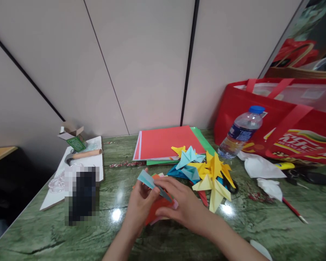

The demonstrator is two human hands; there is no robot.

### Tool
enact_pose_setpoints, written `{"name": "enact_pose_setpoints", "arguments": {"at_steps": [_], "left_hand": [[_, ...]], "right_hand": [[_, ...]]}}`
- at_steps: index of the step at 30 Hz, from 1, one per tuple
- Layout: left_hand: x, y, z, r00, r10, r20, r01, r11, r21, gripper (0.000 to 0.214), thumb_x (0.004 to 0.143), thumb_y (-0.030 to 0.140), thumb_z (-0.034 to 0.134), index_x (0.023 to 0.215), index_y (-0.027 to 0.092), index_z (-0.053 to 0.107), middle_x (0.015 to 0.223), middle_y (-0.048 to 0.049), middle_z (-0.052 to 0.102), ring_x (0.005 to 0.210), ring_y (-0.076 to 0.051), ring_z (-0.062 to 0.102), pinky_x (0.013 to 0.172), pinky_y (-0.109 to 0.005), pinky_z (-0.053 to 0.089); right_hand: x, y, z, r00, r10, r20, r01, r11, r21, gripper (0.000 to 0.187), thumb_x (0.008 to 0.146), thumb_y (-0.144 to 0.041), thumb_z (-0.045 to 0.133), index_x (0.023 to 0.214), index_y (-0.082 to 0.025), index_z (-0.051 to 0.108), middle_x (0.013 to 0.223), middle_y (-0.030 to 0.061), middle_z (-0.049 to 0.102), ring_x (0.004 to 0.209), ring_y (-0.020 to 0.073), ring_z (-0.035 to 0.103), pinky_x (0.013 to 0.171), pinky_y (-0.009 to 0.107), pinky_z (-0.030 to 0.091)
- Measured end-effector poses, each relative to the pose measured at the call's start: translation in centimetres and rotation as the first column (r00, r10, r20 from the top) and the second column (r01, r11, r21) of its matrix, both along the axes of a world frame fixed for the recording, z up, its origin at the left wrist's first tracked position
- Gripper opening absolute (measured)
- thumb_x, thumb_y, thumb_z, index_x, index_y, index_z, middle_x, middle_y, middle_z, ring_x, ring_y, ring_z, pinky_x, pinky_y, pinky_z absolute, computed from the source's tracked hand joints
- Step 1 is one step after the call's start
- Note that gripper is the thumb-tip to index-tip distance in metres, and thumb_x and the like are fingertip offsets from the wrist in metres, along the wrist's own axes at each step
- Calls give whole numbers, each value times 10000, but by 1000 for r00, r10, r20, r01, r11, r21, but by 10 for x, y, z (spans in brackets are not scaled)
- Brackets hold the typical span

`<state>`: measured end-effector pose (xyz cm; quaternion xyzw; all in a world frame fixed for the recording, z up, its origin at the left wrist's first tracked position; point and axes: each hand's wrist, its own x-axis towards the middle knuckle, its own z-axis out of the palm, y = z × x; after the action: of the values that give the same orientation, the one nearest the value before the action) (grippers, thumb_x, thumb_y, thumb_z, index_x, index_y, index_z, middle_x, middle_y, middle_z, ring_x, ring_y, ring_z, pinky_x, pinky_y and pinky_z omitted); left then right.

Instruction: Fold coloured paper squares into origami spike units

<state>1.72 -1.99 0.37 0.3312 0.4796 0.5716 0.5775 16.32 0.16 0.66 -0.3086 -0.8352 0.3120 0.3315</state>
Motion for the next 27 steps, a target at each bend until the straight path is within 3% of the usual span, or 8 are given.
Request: {"name": "enact_pose_setpoints", "arguments": {"at_steps": [2,6,11,18,21,27], "left_hand": [[0,1,2,999,-4,-41,4,1000,22,676,623,297,724,1221,193,426,955,-69,668,872,-214,620,754,-333,510],[-1,2,3,986,-41,-163,47,998,34,343,661,299,684,957,156,585,898,-79,688,846,-227,627,748,-326,497],[-5,2,-2,976,-58,-209,59,998,2,295,675,224,659,958,150,623,981,-97,686,922,-255,613,818,-350,460],[-4,1,6,999,-26,39,28,998,-58,386,677,194,665,1051,143,587,986,-101,692,887,-242,635,793,-351,481],[-4,-1,11,988,-24,154,35,997,-67,431,670,183,678,1086,145,569,1008,-107,684,887,-240,637,780,-345,492],[-6,-1,15,980,-44,193,59,995,-75,476,672,156,686,1127,146,547,1007,-115,681,870,-227,639,735,-304,501]], "right_hand": [[0,1,0,999,-5,-32,3,999,-46,576,703,-300,686,1218,-233,438,1186,71,523,1087,208,492,931,344,421],[-1,5,-7,995,-54,-86,44,992,-117,507,758,-331,627,1213,-227,430,1163,83,538,1035,209,523,879,357,455],[0,7,-14,979,-128,-158,88,967,-239,439,850,-258,487,1268,-258,354,1153,75,547,949,173,570,795,329,505],[3,11,-14,941,-279,-191,227,940,-256,475,818,-167,463,1268,-275,357,1069,71,575,890,195,596,701,322,510],[3,14,-16,918,-325,-228,254,922,-293,489,804,-165,470,1268,-266,355,1006,63,591,757,177,611,593,291,506],[6,19,-18,928,-293,-228,226,933,-279,339,796,-125,430,1104,-236,520,1010,51,612,658,141,594,574,275,499]]}}
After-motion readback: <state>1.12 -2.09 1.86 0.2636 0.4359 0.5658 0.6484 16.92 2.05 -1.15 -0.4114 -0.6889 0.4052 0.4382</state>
